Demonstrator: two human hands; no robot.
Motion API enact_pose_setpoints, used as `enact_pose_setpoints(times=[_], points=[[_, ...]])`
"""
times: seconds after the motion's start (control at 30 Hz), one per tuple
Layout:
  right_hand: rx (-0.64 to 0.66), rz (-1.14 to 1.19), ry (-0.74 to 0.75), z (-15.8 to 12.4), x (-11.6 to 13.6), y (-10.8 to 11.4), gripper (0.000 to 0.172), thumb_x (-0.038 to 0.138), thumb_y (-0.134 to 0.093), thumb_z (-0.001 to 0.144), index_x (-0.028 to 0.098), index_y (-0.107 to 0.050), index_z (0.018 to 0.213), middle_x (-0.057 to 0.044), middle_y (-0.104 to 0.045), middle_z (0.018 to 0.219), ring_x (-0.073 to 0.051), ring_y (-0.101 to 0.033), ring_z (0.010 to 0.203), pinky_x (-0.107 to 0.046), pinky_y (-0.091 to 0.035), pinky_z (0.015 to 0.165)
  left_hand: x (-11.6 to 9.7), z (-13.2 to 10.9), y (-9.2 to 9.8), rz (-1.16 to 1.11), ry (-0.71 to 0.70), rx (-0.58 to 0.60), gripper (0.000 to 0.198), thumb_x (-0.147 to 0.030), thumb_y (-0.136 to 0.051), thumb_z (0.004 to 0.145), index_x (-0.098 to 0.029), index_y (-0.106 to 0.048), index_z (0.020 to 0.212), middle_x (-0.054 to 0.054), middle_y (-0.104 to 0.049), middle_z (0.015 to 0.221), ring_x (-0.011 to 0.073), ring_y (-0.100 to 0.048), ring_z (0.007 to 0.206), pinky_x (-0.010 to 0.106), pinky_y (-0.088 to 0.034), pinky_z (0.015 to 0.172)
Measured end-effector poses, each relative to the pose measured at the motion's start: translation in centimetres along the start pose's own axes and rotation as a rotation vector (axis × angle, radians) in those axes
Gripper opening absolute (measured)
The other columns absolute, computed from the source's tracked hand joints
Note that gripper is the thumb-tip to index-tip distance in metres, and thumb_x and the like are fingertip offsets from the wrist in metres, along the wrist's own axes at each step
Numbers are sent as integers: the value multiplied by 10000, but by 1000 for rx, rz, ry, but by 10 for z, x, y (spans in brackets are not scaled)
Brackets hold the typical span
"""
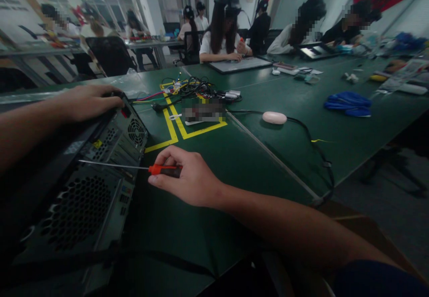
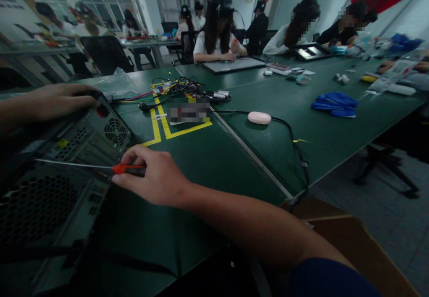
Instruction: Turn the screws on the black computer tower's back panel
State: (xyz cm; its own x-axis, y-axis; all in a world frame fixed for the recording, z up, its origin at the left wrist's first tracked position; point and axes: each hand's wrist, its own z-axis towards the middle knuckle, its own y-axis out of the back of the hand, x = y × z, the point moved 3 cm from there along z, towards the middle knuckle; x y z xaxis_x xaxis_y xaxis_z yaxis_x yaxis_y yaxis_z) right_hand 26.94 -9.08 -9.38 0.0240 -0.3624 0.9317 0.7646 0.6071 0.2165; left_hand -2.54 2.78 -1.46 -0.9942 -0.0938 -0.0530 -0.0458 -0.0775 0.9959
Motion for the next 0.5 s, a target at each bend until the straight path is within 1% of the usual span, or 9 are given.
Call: enact_pose_setpoints(times=[0.1,0.27,0.4,0.5], points=[[0,-4,-13,0,-1,0,216,344,-727,864,206,-597,969,24,-643,833,-129,-602,760,-257,-466,707,-1,0,0,-4,-27,5,829,-657,-332,809,-113,-560,1392,152,-570,1431,350,-528,1312,468,-361,1147],[-5,-14,-9,2,-3,-1,204,327,-719,868,200,-602,976,12,-660,869,-133,-613,774,-271,-478,734,-7,-5,2,5,-30,0,806,-621,-320,815,-106,-560,1387,142,-580,1417,338,-530,1311,449,-362,1145],[-6,-9,-5,2,-3,-1,211,337,-722,865,195,-611,975,-4,-677,901,-143,-625,804,-291,-487,765,-11,-9,5,13,-6,4,804,-618,-329,812,-122,-552,1404,124,-575,1429,340,-523,1315,449,-361,1146],[-14,-23,-17,2,-3,-2,224,350,-726,864,194,-620,983,-7,-683,906,-141,-620,793,-290,-486,763,-13,-10,5,4,4,9,788,-598,-336,814,-118,-554,1399,123,-571,1431,340,-518,1318,449,-360,1147]])
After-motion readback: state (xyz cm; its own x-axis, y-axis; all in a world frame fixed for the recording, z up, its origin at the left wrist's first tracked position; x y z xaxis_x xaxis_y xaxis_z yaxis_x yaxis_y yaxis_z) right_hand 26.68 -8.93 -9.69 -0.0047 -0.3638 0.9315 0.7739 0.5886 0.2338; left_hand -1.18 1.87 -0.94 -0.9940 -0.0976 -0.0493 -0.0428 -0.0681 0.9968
